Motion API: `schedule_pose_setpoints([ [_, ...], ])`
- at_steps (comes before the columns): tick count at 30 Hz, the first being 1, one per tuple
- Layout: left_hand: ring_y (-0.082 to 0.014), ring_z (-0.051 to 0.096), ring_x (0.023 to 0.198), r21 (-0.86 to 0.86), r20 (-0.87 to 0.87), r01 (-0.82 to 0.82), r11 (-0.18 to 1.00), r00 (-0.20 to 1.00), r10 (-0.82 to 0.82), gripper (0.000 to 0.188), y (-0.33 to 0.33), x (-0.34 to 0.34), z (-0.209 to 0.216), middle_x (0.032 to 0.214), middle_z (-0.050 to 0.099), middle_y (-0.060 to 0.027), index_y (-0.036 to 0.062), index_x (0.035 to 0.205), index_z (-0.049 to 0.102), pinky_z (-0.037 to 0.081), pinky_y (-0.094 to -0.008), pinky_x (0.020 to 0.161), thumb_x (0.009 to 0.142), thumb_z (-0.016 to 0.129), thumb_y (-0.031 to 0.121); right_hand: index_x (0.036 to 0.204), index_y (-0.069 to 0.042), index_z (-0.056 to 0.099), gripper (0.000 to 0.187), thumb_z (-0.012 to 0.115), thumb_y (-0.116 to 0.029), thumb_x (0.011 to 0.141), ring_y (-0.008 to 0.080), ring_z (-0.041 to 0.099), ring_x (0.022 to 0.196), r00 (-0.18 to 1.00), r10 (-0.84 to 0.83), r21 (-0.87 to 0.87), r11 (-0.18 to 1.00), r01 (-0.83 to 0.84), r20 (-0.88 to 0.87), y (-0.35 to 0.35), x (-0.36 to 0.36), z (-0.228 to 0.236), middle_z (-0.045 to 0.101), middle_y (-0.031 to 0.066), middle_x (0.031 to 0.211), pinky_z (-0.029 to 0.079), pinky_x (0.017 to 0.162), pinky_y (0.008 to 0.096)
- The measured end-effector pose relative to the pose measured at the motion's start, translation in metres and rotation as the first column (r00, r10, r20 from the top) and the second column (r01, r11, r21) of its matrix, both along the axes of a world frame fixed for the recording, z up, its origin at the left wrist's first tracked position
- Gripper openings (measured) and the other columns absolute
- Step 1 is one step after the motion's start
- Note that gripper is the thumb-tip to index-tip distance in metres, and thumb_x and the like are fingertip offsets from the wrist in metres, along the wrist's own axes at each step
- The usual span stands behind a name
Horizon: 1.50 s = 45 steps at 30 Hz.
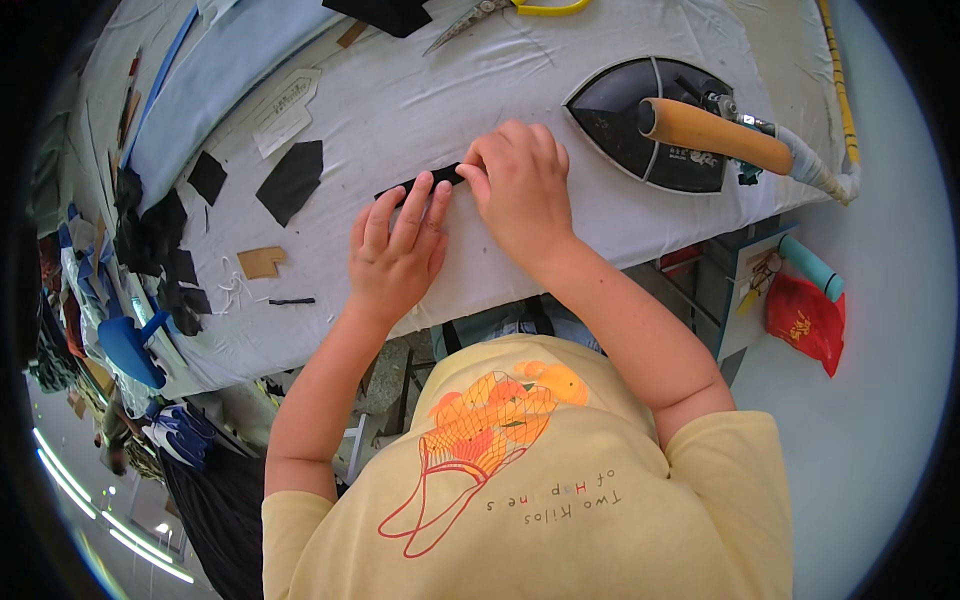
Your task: Ironing and trimming small pieces of fabric using a template and scissors.
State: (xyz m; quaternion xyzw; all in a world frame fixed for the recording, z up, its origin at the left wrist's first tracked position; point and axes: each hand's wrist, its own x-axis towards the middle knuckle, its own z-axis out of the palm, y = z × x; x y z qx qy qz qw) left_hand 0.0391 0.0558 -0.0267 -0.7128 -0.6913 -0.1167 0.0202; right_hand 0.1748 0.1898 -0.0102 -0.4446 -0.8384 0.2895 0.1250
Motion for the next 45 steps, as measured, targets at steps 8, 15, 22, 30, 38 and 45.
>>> schedule_pose_setpoints([
  [8, -0.0224, 0.049, 0.118, -0.034, 0.017, -0.001, 0.999, 1.0, 0.001, 0.054, 0.001, 0.0, 0.002, 0.144, 0.052, 0.0008, 0.0179, 0.137, 0.058, 0.041, -0.0376, 0.099, 0.084, 0.064, 0.024, 0.114, -0.016, 0.065, 0.027, 0.06, -0.015, 0.088, 0.0205, 0.055, 0.12, 0.934, 0.355, 0.27, 0.902, -0.336, -0.024, -0.015, 0.041, -0.015, 0.063, 0.0003, 0.123, 0.038, 0.1, 0.0368],
  [15, -0.0222, 0.049, 0.118, -0.016, 0.013, 0.001, 1.0, 1.0, -0.001, 0.054, 0.003, 0.001, 0.002, 0.144, 0.052, 0.0004, 0.0179, 0.137, 0.058, 0.042, -0.0376, 0.098, 0.084, 0.064, 0.024, 0.13, -0.015, 0.062, 0.042, 0.061, -0.02, 0.089, 0.0147, 0.047, 0.135, 0.867, 0.457, 0.288, 0.819, -0.497, 0.196, -0.011, 0.051, -0.003, 0.054, -0.0015, 0.144, 0.032, 0.108, 0.0346],
  [22, -0.0222, 0.05, 0.117, 0.005, 0.01, -0.009, 1.0, 1.0, 0.009, 0.053, -0.004, -0.002, 0.0, 0.143, 0.051, 0.0006, 0.0173, 0.137, 0.058, 0.043, -0.037, 0.098, 0.084, 0.064, 0.021, 0.117, -0.012, 0.066, 0.043, 0.078, -0.028, 0.079, 0.0271, 0.059, 0.113, 0.93, 0.118, 0.572, 0.759, -0.31, 0.347, 0.094, 0.092, 0.11, 0.066, 0.0064, 0.118, 0.042, 0.095, 0.0418],
  [30, -0.022, 0.051, 0.117, 0.042, 0.108, 0.032, 0.999, 0.994, -0.036, 0.053, -0.003, -0.007, -0.001, 0.144, 0.051, -0.0005, 0.0118, 0.134, 0.058, 0.044, -0.0366, 0.097, 0.082, 0.065, 0.02, 0.094, -0.01, 0.061, 0.027, 0.076, -0.012, 0.072, 0.0358, 0.064, 0.082, 0.856, 0.346, 0.096, 0.907, -0.41, 0.384, 0.118, 0.113, 0.091, 0.065, 0.0115, 0.087, 0.05, 0.069, 0.0445],
  [38, -0.0219, 0.055, 0.12, 0.012, 0.176, 0.073, 0.997, 0.982, -0.074, 0.046, -0.005, -0.019, 0.005, 0.142, 0.054, -0.0057, 0.0047, 0.127, 0.061, 0.045, -0.0345, 0.098, 0.083, 0.063, 0.017, 0.094, -0.014, 0.055, 0.025, 0.073, -0.016, 0.077, 0.0274, 0.064, 0.071, 0.743, 0.554, 0.057, 0.786, -0.615, 0.376, 0.058, 0.042, 0.097, 0.06, 0.0048, 0.076, 0.051, 0.06, 0.0403],
  [45, -0.0251, 0.054, 0.124, -0.009, 0.271, 0.08, 0.997, 0.96, -0.074, 0.054, -0.023, -0.034, 0.002, 0.14, 0.054, -0.0081, 0.0017, 0.129, 0.059, 0.046, -0.0383, 0.101, 0.077, 0.068, 0.011, 0.093, -0.01, 0.055, 0.029, 0.075, -0.008, 0.073, 0.029, 0.064, 0.073, 0.755, 0.548, -0.02, 0.814, -0.581, 0.36, 0.049, 0.027, 0.098, 0.059, 0.0079, 0.095, 0.051, 0.063, 0.0413],
])
